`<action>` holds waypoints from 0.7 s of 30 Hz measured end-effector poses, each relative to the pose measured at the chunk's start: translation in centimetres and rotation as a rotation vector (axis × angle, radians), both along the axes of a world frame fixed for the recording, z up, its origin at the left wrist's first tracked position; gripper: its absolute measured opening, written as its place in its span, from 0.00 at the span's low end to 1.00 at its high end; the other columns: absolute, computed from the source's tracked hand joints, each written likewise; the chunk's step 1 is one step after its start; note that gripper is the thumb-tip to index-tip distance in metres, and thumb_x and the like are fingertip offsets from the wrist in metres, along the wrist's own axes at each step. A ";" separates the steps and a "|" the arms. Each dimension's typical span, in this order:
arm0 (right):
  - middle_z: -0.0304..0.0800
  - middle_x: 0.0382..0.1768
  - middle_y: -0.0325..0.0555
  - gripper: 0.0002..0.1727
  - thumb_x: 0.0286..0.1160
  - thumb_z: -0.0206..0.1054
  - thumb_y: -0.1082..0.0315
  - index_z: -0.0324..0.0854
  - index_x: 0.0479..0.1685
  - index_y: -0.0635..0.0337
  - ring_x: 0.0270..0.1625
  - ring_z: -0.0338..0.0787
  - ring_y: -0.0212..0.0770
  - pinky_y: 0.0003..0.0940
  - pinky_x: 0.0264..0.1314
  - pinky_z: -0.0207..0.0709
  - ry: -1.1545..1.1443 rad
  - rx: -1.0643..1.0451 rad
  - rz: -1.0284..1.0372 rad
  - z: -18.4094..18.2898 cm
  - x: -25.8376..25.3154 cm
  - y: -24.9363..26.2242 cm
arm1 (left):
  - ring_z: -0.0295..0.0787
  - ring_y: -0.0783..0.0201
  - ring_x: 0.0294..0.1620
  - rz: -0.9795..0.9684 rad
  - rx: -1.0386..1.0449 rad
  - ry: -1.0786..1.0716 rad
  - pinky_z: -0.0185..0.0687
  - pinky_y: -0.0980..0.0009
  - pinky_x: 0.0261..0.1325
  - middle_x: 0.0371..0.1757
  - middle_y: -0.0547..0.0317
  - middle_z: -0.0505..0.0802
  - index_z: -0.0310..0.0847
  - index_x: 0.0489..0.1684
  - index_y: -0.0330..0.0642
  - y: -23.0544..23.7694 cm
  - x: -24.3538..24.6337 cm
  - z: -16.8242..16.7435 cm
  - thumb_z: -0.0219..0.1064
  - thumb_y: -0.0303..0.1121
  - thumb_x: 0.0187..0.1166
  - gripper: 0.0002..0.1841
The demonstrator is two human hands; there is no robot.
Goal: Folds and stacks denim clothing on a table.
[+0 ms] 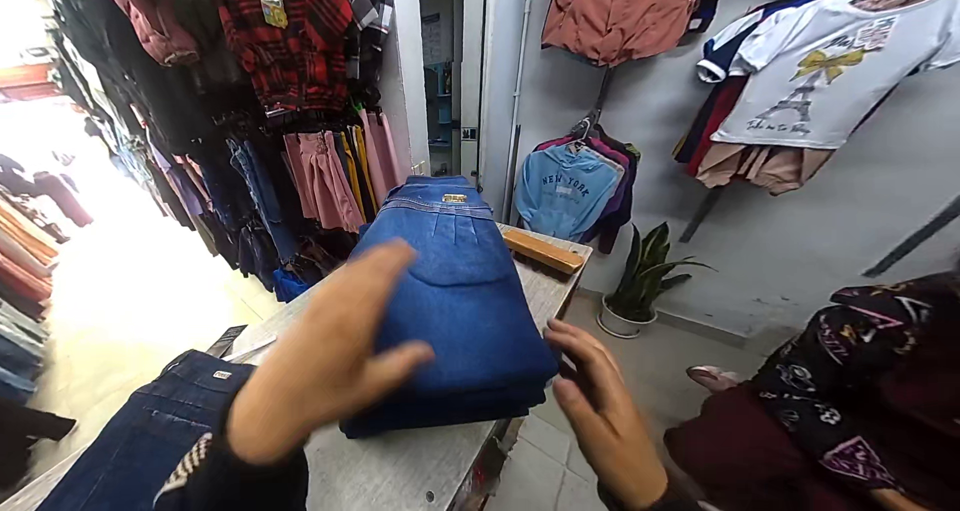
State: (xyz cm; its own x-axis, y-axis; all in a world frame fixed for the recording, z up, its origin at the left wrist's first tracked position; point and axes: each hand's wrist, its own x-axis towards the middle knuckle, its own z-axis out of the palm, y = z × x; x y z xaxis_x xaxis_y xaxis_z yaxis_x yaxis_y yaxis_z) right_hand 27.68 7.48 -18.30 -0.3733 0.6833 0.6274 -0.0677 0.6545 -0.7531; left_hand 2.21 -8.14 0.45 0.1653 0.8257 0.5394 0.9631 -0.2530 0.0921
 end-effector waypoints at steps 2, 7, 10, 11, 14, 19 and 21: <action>0.76 0.72 0.58 0.33 0.73 0.72 0.49 0.75 0.68 0.66 0.73 0.81 0.52 0.49 0.70 0.84 0.096 -0.047 -0.017 -1.1 -0.1 -1.7 | 0.72 0.53 0.85 -0.090 -0.129 0.153 0.72 0.43 0.79 0.84 0.52 0.77 0.71 0.84 0.47 0.3 2.5 -1.5 0.77 0.52 0.66 0.41; 0.78 0.71 0.60 0.35 0.68 0.77 0.64 0.68 0.72 0.73 0.72 0.83 0.50 0.46 0.74 0.82 0.152 -0.031 0.039 -0.1 -2.1 -3.4 | 0.75 0.54 0.84 -0.062 -0.036 0.241 0.70 0.42 0.81 0.80 0.54 0.82 0.76 0.80 0.47 2.9 4.0 -3.8 0.57 0.46 0.86 0.26; 0.76 0.73 0.60 0.34 0.66 0.77 0.67 0.68 0.72 0.70 0.77 0.79 0.53 0.50 0.77 0.81 0.183 0.001 0.069 0.5 -2.9 -3.8 | 0.83 0.51 0.77 0.001 0.086 0.174 0.78 0.48 0.75 0.73 0.48 0.87 0.77 0.78 0.40 3.4 5.2 -4.3 0.55 0.42 0.90 0.24; 0.74 0.74 0.60 0.34 0.64 0.78 0.67 0.69 0.70 0.68 0.77 0.78 0.53 0.49 0.75 0.81 0.189 -0.009 0.074 0.5 -2.9 -3.8 | 0.82 0.50 0.78 0.010 0.070 0.176 0.78 0.48 0.76 0.74 0.46 0.87 0.76 0.79 0.39 3.5 5.4 -4.6 0.55 0.43 0.90 0.25; 0.73 0.72 0.58 0.29 0.60 0.82 0.61 0.75 0.58 0.65 0.69 0.84 0.46 0.39 0.65 0.88 0.151 -0.071 0.031 0.5 -2.1 -3.6 | 0.72 0.54 0.85 -0.035 -0.122 0.180 0.70 0.46 0.82 0.82 0.51 0.79 0.70 0.84 0.43 2.5 4.3 -3.9 0.56 0.49 0.88 0.30; 0.77 0.70 0.55 0.20 0.57 0.82 0.50 0.86 0.40 0.54 0.69 0.83 0.35 0.28 0.63 0.84 -0.017 0.049 -0.121 2.0 -0.6 -3.7 | 0.92 0.52 0.59 0.255 0.059 -0.010 0.87 0.52 0.63 0.57 0.46 0.93 0.84 0.65 0.34 -1.5 -0.7 0.6 0.61 0.36 0.87 0.17; 0.79 0.66 0.56 0.15 0.53 0.83 0.58 0.86 0.32 0.57 0.64 0.85 0.32 0.26 0.61 0.85 -0.016 0.044 -0.098 2.8 -0.3 -3.5 | 0.93 0.48 0.41 0.538 -0.102 -0.129 0.88 0.46 0.48 0.39 0.45 0.92 0.87 0.47 0.34 -3.0 -2.0 1.4 0.61 0.33 0.88 0.11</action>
State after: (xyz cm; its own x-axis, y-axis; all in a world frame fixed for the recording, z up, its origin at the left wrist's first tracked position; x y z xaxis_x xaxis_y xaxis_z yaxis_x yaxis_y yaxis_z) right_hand 27.33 3.99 -15.47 -0.3163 0.6889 0.6521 0.0105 0.6900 -0.7238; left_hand 0.23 -11.10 1.83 -0.3553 0.8244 0.4405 0.9333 0.2868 0.2161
